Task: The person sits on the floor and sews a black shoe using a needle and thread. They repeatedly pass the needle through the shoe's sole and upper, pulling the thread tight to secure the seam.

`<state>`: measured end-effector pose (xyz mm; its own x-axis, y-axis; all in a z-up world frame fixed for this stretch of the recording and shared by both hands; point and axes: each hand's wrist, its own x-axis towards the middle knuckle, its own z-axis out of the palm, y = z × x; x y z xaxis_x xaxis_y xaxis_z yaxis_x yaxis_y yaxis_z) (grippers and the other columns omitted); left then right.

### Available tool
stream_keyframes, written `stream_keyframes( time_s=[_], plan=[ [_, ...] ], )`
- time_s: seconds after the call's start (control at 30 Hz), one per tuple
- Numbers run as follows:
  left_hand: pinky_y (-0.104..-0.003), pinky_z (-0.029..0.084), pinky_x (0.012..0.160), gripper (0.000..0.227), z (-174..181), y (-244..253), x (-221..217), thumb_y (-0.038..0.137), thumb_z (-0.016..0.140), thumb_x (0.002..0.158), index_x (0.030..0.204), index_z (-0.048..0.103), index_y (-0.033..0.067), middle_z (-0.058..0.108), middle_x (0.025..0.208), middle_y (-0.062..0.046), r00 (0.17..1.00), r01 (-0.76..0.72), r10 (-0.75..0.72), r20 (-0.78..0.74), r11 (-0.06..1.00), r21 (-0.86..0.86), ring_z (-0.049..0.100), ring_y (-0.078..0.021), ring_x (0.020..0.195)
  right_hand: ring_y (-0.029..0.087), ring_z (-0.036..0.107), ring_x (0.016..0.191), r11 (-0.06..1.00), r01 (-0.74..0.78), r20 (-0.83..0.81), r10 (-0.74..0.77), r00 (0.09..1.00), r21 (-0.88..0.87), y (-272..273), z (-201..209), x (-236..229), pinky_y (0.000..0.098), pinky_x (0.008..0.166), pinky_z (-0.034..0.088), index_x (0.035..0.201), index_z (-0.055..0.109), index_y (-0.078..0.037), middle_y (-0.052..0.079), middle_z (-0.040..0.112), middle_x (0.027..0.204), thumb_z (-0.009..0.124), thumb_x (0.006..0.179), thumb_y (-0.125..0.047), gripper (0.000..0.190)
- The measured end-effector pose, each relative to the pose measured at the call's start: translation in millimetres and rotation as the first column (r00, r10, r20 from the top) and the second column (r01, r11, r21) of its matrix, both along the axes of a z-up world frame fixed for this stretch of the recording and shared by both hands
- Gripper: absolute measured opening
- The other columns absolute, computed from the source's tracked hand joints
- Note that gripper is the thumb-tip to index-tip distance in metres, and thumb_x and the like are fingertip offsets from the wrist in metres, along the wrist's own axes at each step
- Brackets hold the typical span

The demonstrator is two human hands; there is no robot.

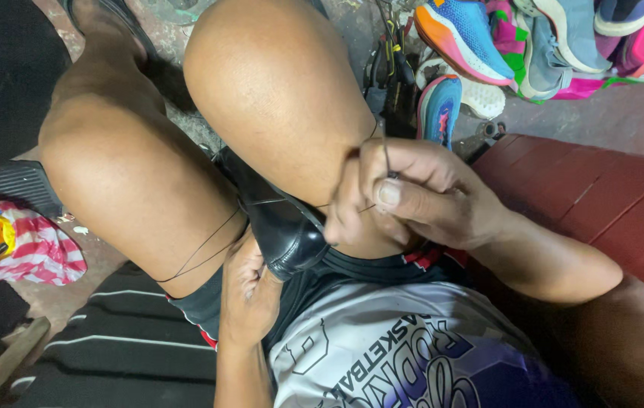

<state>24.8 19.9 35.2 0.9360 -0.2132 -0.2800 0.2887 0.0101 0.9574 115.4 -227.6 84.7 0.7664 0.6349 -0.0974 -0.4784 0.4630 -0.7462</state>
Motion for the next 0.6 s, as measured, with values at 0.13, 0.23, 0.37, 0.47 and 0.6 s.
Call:
stream_keyframes(
  time_s=[0.13,0.23,0.37,0.47,0.6],
  plan=[
    [-0.029,0.052,0.084,0.046,-6,-1,-4,0.045,0.061,0.105,0.104,0.068,-0.0006,0.069,0.098,-0.003,0.999,-0.010,0.009,-0.045,1.000,-0.014,0.061,-0.0119,0.090,0.014,0.057,0.070,0.973,-0.104,-0.055,0.095,0.994,-0.205,6,-5,-11,0.0312,0.068,0.049,0.093,0.049,-0.004,0.003,0.053,0.076,0.051,0.113,-0.016,0.023],
    [-0.026,0.049,0.077,0.043,-14,0,-10,0.042,0.067,0.102,0.101,0.070,-0.0010,0.068,0.095,-0.001,0.996,-0.027,0.023,-0.085,0.999,-0.041,0.059,-0.0092,0.085,0.014,0.047,0.068,0.896,-0.104,0.082,0.154,0.985,-0.431,12,-6,-15,0.0323,0.063,0.041,0.088,0.049,-0.003,0.004,0.048,0.077,0.052,0.110,-0.017,0.026],
    [-0.021,0.042,0.067,0.038,-20,5,-21,0.037,0.071,0.098,0.101,0.071,-0.0007,0.065,0.091,0.002,0.988,-0.059,0.049,-0.148,0.996,-0.064,0.053,-0.0039,0.077,0.015,0.049,0.064,0.768,0.019,0.327,0.251,0.911,-0.640,20,-7,-12,0.0322,0.061,0.040,0.081,0.049,-0.005,0.005,0.047,0.070,0.056,0.107,-0.019,0.031],
    [-0.020,0.042,0.065,0.035,-25,4,-25,0.034,0.073,0.097,0.100,0.071,-0.0013,0.065,0.090,0.002,0.979,-0.061,0.045,-0.198,0.995,-0.077,0.053,-0.0026,0.075,0.013,0.047,0.063,0.766,0.054,0.349,0.228,0.909,-0.641,20,-7,-10,0.0309,0.061,0.039,0.080,0.047,-0.005,0.003,0.046,0.070,0.056,0.107,-0.020,0.032],
    [-0.022,0.045,0.071,0.031,-24,0,-21,0.028,0.076,0.101,0.099,0.070,-0.0026,0.065,0.094,-0.001,0.977,-0.100,0.058,-0.203,0.973,-0.206,0.054,-0.0060,0.080,0.011,0.036,0.065,0.817,-0.067,0.051,0.117,0.992,-0.573,12,-10,-11,0.0284,0.057,0.034,0.079,0.045,-0.006,0.000,0.038,0.072,0.053,0.111,-0.018,0.035]
  ],
)
